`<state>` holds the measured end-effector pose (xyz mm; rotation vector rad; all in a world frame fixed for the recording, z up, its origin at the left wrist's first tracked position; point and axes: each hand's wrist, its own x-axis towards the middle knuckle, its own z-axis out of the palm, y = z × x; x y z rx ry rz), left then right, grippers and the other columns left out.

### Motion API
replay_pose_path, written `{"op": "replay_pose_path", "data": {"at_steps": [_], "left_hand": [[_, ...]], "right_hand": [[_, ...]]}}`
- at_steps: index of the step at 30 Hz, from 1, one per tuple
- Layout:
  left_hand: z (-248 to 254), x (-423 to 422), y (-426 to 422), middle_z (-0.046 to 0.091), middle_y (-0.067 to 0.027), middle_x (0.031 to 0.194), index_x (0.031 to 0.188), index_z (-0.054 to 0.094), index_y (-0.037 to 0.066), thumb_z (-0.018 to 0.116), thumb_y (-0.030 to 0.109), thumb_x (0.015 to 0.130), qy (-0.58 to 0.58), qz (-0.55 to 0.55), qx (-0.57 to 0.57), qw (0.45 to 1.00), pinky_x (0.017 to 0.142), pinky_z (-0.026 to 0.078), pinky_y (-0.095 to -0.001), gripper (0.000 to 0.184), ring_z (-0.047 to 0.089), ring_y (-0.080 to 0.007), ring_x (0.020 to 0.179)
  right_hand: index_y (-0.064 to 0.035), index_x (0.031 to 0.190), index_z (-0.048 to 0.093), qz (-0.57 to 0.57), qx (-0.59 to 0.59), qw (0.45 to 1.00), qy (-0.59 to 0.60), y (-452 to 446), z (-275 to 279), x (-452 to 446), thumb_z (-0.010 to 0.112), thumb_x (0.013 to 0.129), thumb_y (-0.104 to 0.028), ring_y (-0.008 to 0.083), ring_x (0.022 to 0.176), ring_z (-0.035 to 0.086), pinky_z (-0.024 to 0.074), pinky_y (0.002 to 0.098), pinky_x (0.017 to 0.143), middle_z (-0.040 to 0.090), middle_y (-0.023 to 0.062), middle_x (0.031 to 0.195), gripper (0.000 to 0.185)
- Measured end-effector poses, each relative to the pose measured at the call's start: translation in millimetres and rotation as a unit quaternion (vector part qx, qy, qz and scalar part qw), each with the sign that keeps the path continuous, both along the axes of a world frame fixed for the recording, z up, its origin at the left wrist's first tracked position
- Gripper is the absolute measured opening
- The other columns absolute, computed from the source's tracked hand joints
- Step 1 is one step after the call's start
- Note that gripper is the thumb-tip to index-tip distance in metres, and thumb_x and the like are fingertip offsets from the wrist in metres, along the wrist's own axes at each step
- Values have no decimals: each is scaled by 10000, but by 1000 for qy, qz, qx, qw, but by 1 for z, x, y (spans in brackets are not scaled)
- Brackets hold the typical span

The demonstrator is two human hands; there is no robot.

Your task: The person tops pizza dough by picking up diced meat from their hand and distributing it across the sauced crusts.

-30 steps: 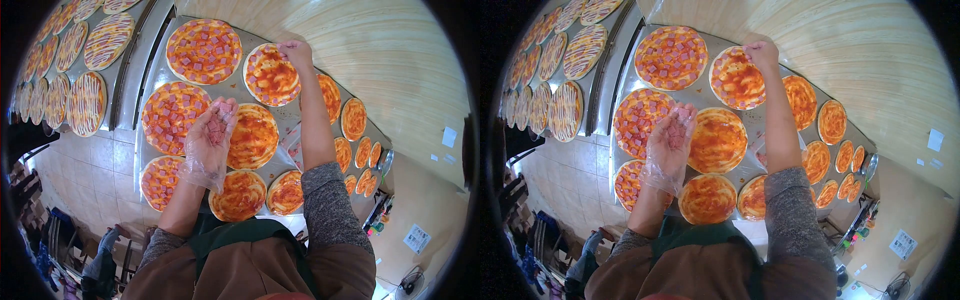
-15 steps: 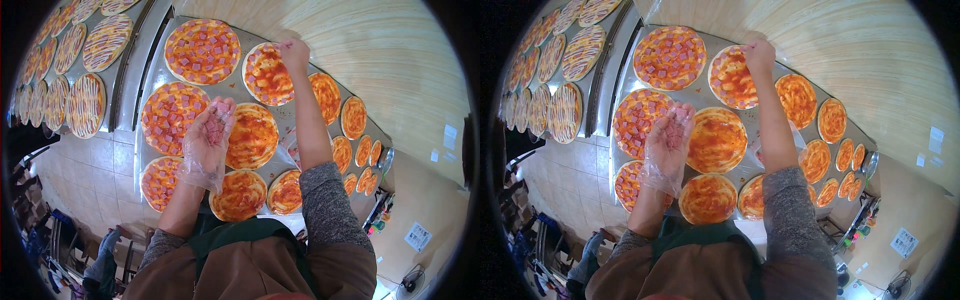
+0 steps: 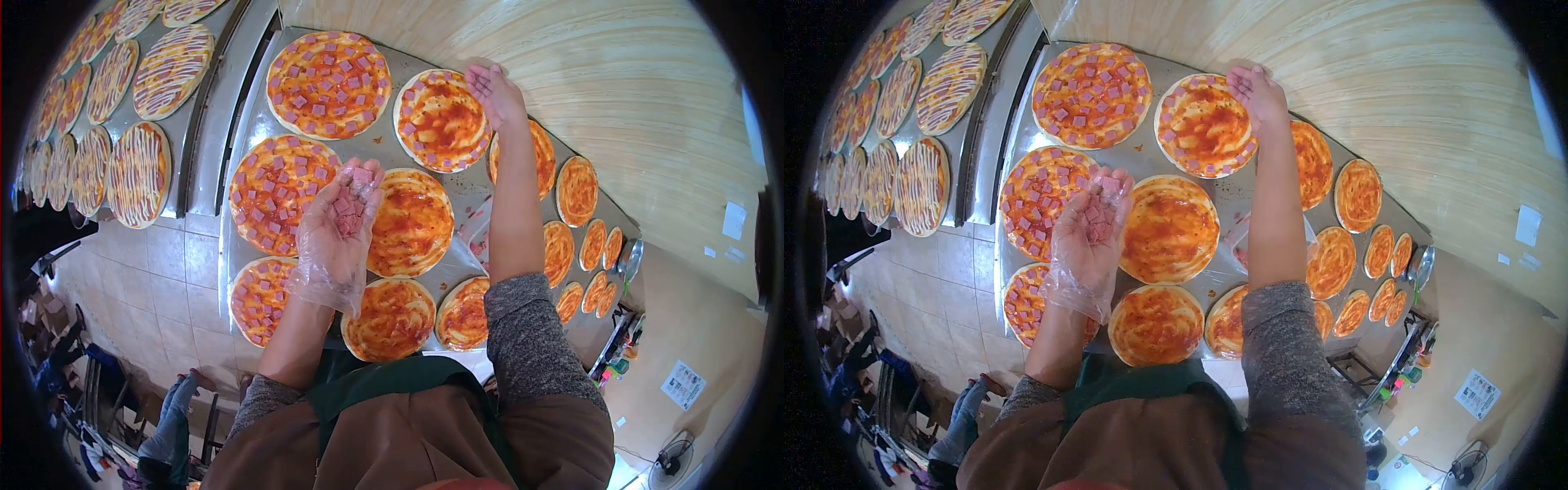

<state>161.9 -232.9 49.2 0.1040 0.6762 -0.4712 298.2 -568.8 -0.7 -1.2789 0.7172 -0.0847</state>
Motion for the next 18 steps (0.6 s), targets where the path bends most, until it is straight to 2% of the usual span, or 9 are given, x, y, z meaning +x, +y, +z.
{"op": "replay_pose_path", "data": {"at_steps": [1,4,7,10,13,18], "left_hand": [[-1,0,0,574,-245,1334,1327,510,-71,507,115,989,-3,0,-5,1000,1113,452,-441,386,507,-371,1322],[-1,1,-1,561,-246,1351,1335,500,-72,502,115,990,-4,-2,-6,1000,1115,448,-439,393,506,-370,1323],[1,3,-3,551,-245,1363,1347,486,-73,499,120,993,-9,-8,2,1000,1118,445,-437,403,506,-367,1324],[5,5,-5,555,-242,1361,1352,481,-72,501,126,994,-11,-19,4,1000,1117,443,-434,409,507,-361,1325],[7,6,-7,555,-239,1362,1360,474,-67,503,135,996,-19,-29,7,999,1107,452,-426,418,510,-355,1325],[8,8,-12,552,-221,1377,1372,474,-55,491,158,1004,-34,-51,25,998,1116,437,-402,425,506,-332,1334]], "right_hand": [[71,1137,638,1,25,1000,-3,0,1,0,622,943,-11,178,867,684,596,299,759,686,150,1042,211],[86,1162,620,49,-138,989,-21,0,-10,-6,657,925,-42,203,863,698,595,300,775,699,161,1010,272],[61,1099,673,40,-245,969,10,1,-12,-7,733,866,-88,206,864,711,581,302,768,725,139,949,283],[-11,996,739,69,-456,885,65,5,-17,-1,788,801,-136,194,838,719,564,311,753,747,105,897,236],[-87,906,771,72,-515,846,121,13,-14,2,804,778,-186,203,834,720,554,342,755,756,81,901,165],[-117,912,776,80,-600,773,189,30,-5,5,769,819,-280,253,857,716,554,375,774,752,88,914,188]]}}
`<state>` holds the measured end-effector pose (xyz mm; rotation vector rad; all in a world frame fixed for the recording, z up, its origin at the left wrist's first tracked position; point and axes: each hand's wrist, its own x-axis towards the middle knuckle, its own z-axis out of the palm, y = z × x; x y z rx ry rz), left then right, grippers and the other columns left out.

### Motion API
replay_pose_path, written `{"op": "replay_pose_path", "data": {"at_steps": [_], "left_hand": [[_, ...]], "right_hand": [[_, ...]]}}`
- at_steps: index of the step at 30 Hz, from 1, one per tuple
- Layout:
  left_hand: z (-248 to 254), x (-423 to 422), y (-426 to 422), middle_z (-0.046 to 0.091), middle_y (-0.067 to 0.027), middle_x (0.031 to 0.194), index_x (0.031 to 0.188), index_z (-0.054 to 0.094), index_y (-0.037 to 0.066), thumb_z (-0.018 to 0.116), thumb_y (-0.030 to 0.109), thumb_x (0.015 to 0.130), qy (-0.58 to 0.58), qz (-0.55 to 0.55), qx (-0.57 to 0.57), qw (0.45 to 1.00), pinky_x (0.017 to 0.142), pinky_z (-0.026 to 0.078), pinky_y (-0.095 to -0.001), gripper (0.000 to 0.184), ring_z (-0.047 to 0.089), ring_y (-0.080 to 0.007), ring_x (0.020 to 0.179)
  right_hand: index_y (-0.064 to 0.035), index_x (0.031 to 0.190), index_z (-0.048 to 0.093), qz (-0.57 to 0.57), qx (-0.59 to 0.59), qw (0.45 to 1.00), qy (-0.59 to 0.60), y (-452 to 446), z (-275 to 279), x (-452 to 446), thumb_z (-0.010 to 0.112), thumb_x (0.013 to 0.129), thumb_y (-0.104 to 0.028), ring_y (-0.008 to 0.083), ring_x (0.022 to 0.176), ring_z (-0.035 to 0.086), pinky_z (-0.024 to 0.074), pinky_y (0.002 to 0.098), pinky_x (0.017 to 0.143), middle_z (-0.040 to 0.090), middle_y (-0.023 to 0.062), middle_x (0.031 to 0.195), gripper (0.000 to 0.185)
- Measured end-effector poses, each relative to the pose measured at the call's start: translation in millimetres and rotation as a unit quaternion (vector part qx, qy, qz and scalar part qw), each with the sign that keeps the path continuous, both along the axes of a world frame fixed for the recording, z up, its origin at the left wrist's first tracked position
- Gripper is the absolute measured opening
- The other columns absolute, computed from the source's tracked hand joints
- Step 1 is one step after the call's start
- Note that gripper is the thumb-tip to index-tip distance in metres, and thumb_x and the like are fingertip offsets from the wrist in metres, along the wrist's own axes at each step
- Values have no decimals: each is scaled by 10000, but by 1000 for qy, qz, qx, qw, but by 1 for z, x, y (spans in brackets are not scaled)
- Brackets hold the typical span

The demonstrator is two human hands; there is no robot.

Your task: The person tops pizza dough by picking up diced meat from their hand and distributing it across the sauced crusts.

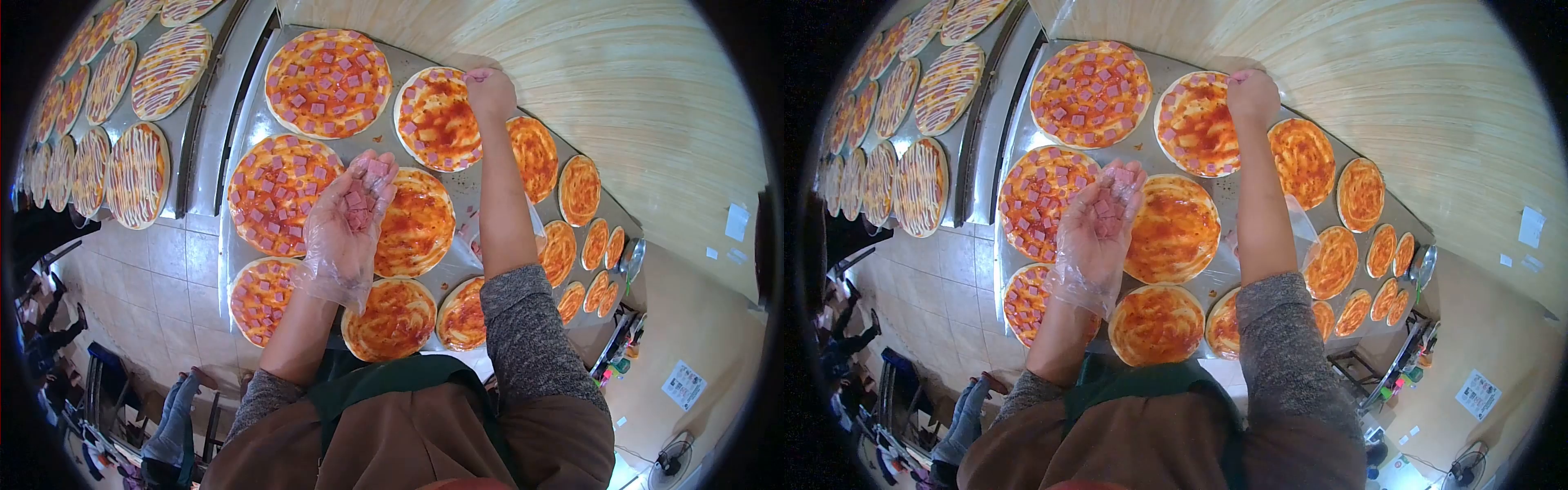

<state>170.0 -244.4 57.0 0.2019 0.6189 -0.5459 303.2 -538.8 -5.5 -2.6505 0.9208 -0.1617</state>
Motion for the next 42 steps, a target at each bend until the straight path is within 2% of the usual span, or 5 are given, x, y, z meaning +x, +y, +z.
{"op": "replay_pose_path", "data": {"at_steps": [8,13,19,26,42], "left_hand": [[3,1,-6,546,-169,1399,1402,468,-28,459,201,1022,-26,-34,25,999,1139,392,-366,444,494,-279,1347],[0,-2,-12,544,-147,1410,1412,469,-8,457,234,1040,-61,-53,71,994,1121,396,-349,445,504,-251,1340],[5,-5,-21,503,-179,1453,1415,457,-37,433,209,1016,-64,-85,65,992,1151,375,-360,469,467,-265,1374],[-1,-10,-25,478,-214,1466,1424,431,-56,426,192,1020,-52,-68,48,995,1143,392,-366,475,460,-288,1377],[-4,-15,-30,479,-193,1467,1425,434,-40,406,242,1050,-55,-73,51,995,1158,356,-369,470,462,-264,1375]], "right_hand": [[-68,931,759,241,281,925,-83,78,76,-62,730,862,-255,271,764,671,508,371,681,723,83,863,202],[-104,926,766,407,85,904,-94,116,92,-111,765,829,-194,202,760,656,504,310,676,654,56,783,132],[-12,972,742,213,406,889,-9,66,73,-104,756,855,-130,121,821,669,521,275,777,737,46,910,167],[-16,1018,678,93,186,961,-183,-61,2,-40,605,954,-102,151,802,699,537,293,745,752,87,909,129],[-62,1031,647,90,145,983,-71,-55,-10,-51,545,983,-185,222,895,719,531,350,783,764,38,959,166]]}}
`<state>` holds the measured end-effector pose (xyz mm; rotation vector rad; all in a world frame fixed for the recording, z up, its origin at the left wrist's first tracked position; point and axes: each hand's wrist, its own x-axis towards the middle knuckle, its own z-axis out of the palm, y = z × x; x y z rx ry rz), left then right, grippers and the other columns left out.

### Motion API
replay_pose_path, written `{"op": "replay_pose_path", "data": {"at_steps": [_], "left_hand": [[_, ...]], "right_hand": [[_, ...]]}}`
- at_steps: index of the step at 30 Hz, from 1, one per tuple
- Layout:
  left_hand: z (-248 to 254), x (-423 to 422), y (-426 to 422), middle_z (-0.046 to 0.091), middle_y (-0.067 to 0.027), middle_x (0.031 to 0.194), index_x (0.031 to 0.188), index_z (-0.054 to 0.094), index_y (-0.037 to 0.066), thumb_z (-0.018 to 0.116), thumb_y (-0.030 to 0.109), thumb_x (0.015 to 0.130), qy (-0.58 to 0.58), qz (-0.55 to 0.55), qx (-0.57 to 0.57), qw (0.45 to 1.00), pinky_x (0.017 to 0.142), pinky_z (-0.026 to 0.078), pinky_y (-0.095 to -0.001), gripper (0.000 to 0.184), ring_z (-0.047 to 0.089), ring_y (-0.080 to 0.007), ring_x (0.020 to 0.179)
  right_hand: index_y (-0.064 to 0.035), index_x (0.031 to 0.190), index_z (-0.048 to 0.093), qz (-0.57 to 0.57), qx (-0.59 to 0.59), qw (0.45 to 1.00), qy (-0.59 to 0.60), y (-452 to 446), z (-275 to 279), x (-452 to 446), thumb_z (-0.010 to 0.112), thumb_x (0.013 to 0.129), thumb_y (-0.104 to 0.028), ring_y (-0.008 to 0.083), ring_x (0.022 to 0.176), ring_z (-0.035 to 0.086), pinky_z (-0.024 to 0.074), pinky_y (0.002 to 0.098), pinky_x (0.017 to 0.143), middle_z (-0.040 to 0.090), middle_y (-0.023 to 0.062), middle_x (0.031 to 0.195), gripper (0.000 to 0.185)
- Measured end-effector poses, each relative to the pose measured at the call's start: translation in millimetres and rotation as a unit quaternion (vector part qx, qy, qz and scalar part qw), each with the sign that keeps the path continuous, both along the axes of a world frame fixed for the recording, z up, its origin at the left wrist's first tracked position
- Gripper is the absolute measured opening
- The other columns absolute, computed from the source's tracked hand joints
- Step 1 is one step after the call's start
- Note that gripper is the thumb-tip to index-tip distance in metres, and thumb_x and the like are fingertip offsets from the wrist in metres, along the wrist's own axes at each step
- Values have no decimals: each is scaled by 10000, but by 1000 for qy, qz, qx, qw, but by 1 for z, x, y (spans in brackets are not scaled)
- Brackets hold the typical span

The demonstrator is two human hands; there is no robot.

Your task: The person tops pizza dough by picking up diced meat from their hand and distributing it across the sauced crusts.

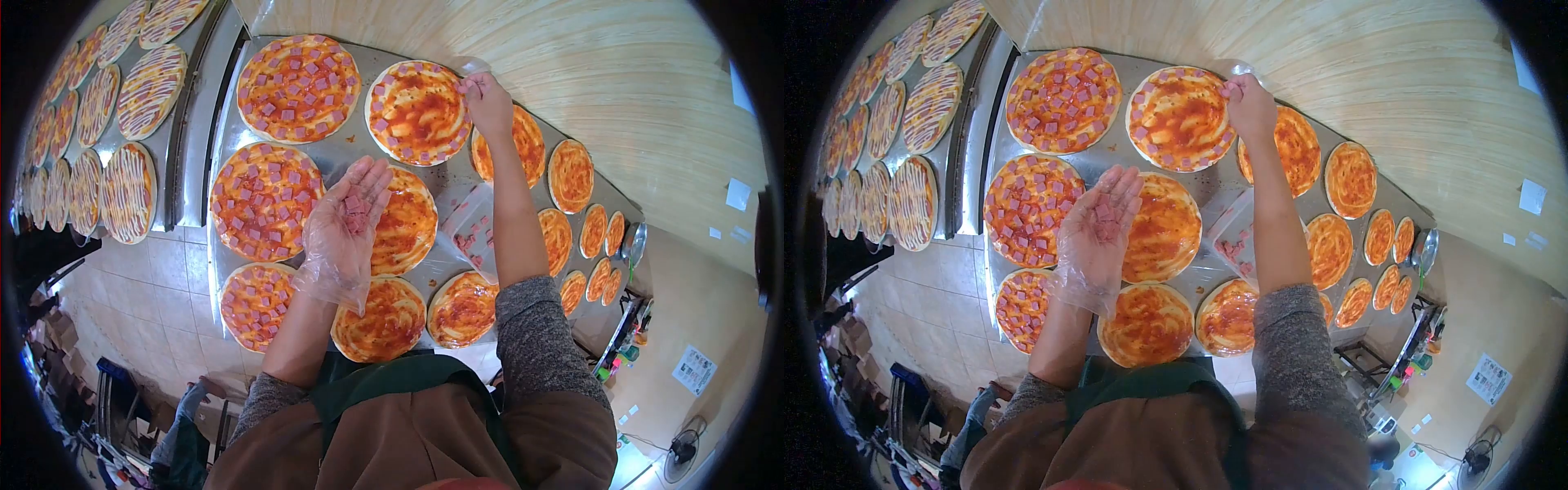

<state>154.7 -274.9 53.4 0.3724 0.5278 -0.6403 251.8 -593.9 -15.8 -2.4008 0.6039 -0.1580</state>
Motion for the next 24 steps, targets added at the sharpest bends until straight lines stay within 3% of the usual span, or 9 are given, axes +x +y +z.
{"op": "replay_pose_path", "data": {"at_steps": [8,11,17,22,24], "left_hand": [[2,2,0,473,-211,1466,1413,434,-50,418,198,1030,8,5,3,1000,1152,384,-372,456,458,-289,1376],[2,1,-1,470,-208,1469,1418,429,-47,411,216,1034,3,8,-4,1000,1162,364,-377,465,451,-287,1382],[4,3,0,452,-199,1484,1437,404,-38,387,254,1038,-2,6,-26,1000,1190,309,-390,494,430,-285,1398],[3,3,1,458,-193,1482,1436,409,-29,387,257,1039,10,6,-33,999,1185,314,-385,491,434,-278,1395],[1,2,2,482,-202,1460,1420,430,-40,412,243,1033,13,12,-34,999,1155,374,-378,479,465,-288,1371]], "right_hand": [[-54,1000,708,-9,29,999,-30,5,9,3,637,929,-198,175,638,681,528,316,632,762,55,901,176],[-54,961,746,-26,68,997,6,7,9,10,702,884,-207,188,693,694,528,321,666,754,73,880,177],[-80,959,764,-14,32,999,-2,7,0,22,726,858,-207,216,806,705,530,339,731,749,88,878,166],[-131,938,766,9,-110,993,52,10,4,32,728,847,-229,269,826,703,539,386,747,749,67,902,139],[-140,916,761,-13,-158,985,69,18,10,32,731,844,-244,277,834,700,541,400,748,743,62,895,130]]}}
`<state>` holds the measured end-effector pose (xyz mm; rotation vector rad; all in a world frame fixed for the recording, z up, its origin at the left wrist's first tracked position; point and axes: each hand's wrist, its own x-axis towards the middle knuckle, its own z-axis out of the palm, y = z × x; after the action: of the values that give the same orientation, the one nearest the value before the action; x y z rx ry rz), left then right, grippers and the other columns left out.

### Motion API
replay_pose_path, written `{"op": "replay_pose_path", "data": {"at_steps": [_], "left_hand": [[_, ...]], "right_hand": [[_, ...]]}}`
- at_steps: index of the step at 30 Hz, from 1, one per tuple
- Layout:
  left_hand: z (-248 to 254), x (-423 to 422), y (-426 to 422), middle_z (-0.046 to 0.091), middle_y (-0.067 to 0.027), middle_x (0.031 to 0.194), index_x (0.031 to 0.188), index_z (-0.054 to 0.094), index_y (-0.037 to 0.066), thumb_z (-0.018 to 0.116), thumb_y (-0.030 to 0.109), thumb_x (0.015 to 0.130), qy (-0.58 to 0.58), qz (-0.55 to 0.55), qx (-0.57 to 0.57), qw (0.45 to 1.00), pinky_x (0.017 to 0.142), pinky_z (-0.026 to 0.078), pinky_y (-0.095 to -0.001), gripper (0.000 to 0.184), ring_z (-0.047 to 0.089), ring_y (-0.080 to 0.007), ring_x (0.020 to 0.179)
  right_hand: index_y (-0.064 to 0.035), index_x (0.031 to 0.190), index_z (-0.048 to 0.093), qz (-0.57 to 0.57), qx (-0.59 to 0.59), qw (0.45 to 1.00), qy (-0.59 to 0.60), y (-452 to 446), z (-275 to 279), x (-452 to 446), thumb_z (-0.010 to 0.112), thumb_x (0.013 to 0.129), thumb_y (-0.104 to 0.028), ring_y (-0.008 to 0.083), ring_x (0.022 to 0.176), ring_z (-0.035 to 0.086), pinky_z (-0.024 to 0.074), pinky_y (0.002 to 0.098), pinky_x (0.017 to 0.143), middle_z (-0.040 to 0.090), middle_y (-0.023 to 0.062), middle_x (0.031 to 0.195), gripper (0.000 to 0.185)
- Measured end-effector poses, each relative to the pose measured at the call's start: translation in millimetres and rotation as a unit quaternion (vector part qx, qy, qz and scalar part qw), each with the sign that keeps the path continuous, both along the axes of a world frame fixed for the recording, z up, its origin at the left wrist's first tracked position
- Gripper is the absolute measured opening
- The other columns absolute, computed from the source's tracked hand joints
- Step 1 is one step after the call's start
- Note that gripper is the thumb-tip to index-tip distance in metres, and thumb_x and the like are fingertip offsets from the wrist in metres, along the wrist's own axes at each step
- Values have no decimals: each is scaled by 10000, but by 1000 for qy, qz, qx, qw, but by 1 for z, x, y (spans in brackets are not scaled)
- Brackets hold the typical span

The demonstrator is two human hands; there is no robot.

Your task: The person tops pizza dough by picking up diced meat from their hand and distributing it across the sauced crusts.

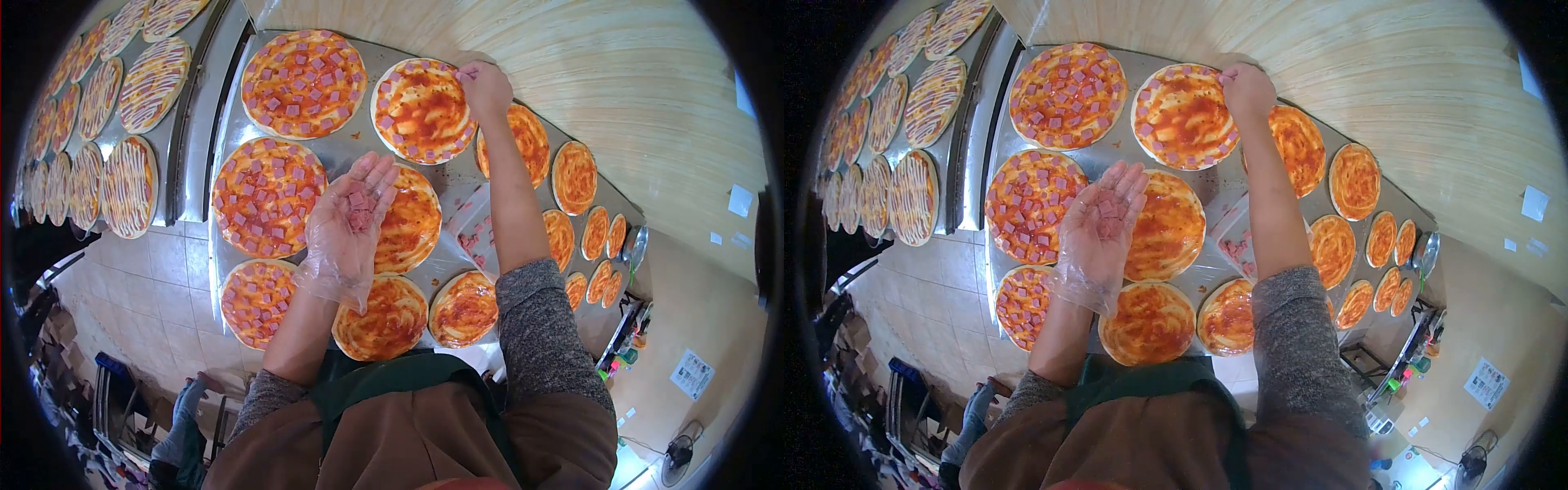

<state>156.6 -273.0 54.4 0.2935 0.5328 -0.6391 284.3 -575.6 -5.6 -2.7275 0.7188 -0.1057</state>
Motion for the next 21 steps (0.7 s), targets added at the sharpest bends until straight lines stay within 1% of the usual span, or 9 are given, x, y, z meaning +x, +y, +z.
{"op": "replay_pose_path", "data": {"at_steps": [2,5,8,11,14,17,18,20,21], "left_hand": [[-1,-1,1,494,-207,1449,1412,438,-46,425,233,1030,3,4,0,1000,1141,403,-375,473,480,-292,1359],[-1,-2,2,492,-208,1449,1416,433,-46,420,225,1028,4,5,6,1000,1142,401,-377,474,478,-291,1360],[0,-2,3,488,-211,1452,1419,426,-47,413,221,1028,2,3,10,1000,1144,399,-376,475,473,-290,1364],[2,-2,3,484,-213,1455,1426,412,-48,411,225,1028,10,9,-8,1000,1149,391,-378,483,466,-290,1370],[0,-3,2,480,-210,1456,1427,410,-37,413,269,1029,13,25,-43,999,1158,367,-387,503,450,-289,1381],[-10,-5,1,469,-201,1461,1424,419,-15,393,351,1037,0,50,-90,995,1159,344,-397,534,435,-289,1389],[-12,-4,0,460,-199,1468,1432,410,-12,380,361,1041,2,58,-98,993,1162,339,-402,542,431,-292,1390],[-13,-3,0,427,-193,1495,1455,381,-5,354,379,1048,-4,66,-94,993,1172,320,-410,560,408,-298,1405],[-12,-3,1,403,-190,1515,1470,361,-1,341,387,1051,-9,67,-79,995,1180,306,-413,571,389,-301,1418]], "right_hand": [[-143,896,753,-42,-27,999,-4,6,4,0,735,842,-261,275,839,696,543,411,743,732,63,883,131],[-150,888,742,9,-44,999,-21,5,-1,-4,728,848,-254,268,918,668,540,412,780,711,55,925,111],[-179,918,749,75,-97,990,-70,2,-13,-6,699,872,-241,271,1002,624,530,405,837,692,53,995,92],[-188,949,754,149,-103,975,-128,14,-5,-10,659,902,-230,281,1047,596,517,401,879,686,54,1023,114],[-171,977,757,173,-136,971,-99,22,-4,-11,634,918,-235,287,1034,600,518,403,881,687,64,1022,151],[-130,984,751,176,-62,977,-100,57,34,-26,617,930,-228,296,987,615,520,408,856,688,83,1035,174],[-106,967,745,225,19,961,-157,69,42,-39,637,922,-224,295,906,635,521,405,801,694,103,993,167],[-73,1001,732,212,263,938,-76,111,70,-76,711,893,-198,195,830,652,512,315,734,693,75,913,166],[-64,990,730,267,274,922,-59,126,81,-94,739,870,-176,176,825,651,508,300,729,690,67,903,165]]}}
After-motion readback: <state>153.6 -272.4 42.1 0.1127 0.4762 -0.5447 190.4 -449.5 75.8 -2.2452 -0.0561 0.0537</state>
